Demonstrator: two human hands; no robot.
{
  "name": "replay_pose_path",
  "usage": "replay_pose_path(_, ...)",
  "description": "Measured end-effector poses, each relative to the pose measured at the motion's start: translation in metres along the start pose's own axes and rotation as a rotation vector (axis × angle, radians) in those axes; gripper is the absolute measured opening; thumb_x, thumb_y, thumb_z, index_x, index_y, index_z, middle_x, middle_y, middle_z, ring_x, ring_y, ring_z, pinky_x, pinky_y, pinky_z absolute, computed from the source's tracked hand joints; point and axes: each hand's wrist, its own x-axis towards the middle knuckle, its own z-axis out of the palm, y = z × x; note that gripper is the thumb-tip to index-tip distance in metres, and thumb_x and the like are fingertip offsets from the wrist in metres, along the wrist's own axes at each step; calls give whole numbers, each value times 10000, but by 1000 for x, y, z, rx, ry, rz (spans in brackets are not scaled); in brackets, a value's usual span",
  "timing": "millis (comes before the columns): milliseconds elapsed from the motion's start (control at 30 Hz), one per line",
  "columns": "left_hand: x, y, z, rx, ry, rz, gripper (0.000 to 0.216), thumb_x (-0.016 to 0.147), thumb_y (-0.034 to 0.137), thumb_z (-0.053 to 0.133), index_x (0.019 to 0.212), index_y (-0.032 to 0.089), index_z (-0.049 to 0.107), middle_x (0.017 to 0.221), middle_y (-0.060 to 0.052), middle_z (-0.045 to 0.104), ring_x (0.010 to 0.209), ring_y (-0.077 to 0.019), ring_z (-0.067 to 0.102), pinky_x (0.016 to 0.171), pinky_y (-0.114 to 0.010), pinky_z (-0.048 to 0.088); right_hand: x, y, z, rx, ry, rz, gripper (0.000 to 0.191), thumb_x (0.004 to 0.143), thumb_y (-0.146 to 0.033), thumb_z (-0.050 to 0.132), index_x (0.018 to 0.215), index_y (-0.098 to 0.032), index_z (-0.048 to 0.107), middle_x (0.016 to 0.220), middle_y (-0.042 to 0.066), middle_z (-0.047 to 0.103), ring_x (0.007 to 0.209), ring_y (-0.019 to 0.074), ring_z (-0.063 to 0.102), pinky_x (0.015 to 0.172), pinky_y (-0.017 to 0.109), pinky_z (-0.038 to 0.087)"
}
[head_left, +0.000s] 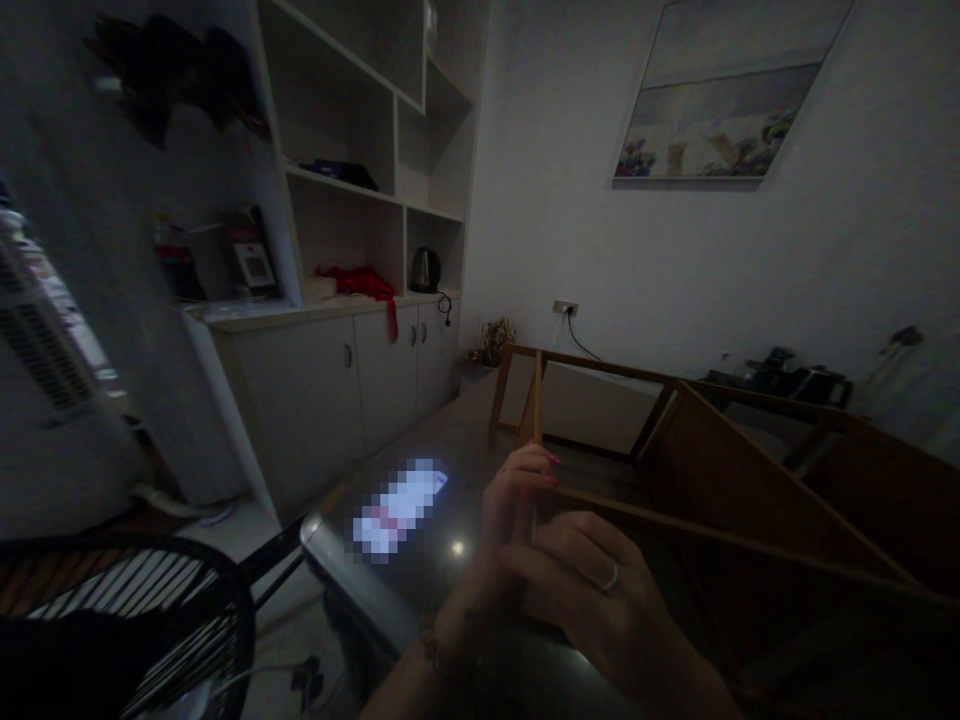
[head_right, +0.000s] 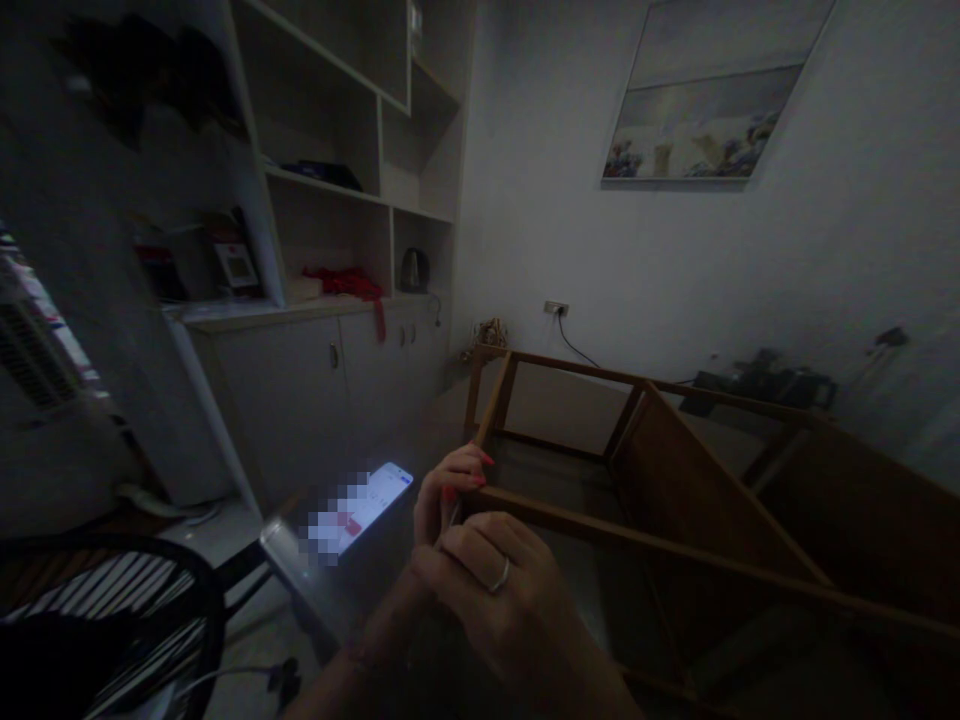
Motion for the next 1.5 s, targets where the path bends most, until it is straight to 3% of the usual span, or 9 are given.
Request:
replay_pose_path(167,-3,2,-3,13,-20,-61,249,1051,344,446,997,223,657,968,-45,676,1022,-221,661,931,-453,543,-1,1,2,-10,-51,-14,293,1067,-174,393,924,-164,649,766,2,640,717,133,573,737,260,530)
replay_pose_path(367,-3,-5,-1,-15,2,-8,269,1052,348,432,987,225,662,944,-26,681,991,-217,669,895,-425,557,-2,-1,9,-107,-12,-22,231,1024,-170,501,821,-184,612,722,-9,606,692,139,553,708,281,503)
replay_pose_path(600,-2,-5,-1,-30,-2,11,253,1048,357,448,1019,227,664,938,-40,678,977,-210,659,908,-435,544,-1,2,0,-15,30,-35,155,983,-96,520,1105,-150,598,853,14,695,773,117,668,754,239,582)
replay_pose_path(833,-1,-2,-2,-23,-23,7,240,1054,335,439,1027,229,654,929,-30,661,1014,-209,651,909,-415,538,1,8,-14,12,-38,-45,160,1009,-132,503,1076,-157,645,878,15,709,833,111,688,795,216,578)
replay_pose_path(1067,-1,-1,-1,-30,-28,-7,246,1056,337,438,1018,230,656,932,-29,662,1004,-203,649,922,-426,538,5,13,-17,-99,-1,-94,272,1054,-167,437,1036,-201,706,891,-4,729,863,103,665,884,225,523)
replay_pose_path(1200,0,-5,-1,-26,-26,45,243,1053,348,446,1014,231,655,901,-20,650,979,-191,657,888,-388,550,2,15,-14,10,-5,-71,310,1072,-169,382,1050,-177,691,968,12,748,933,100,675,911,240,502)
replay_pose_path(1367,-1,-3,-1,-19,-30,1,240,1056,343,438,1033,236,651,942,-27,654,1018,-194,646,923,-400,540,1,15,-9,99,29,6,210,1042,-146,452,1094,-173,654,907,-6,746,876,100,672,896,256,462)
replay_pose_path(1500,-2,-1,-2,-30,-38,-1,246,1057,348,433,1036,237,651,931,-27,650,1024,-196,641,924,-398,541,1,12,-7,105,8,61,154,1015,-171,507,972,-220,646,874,-33,744,823,113,661,861,282,453)
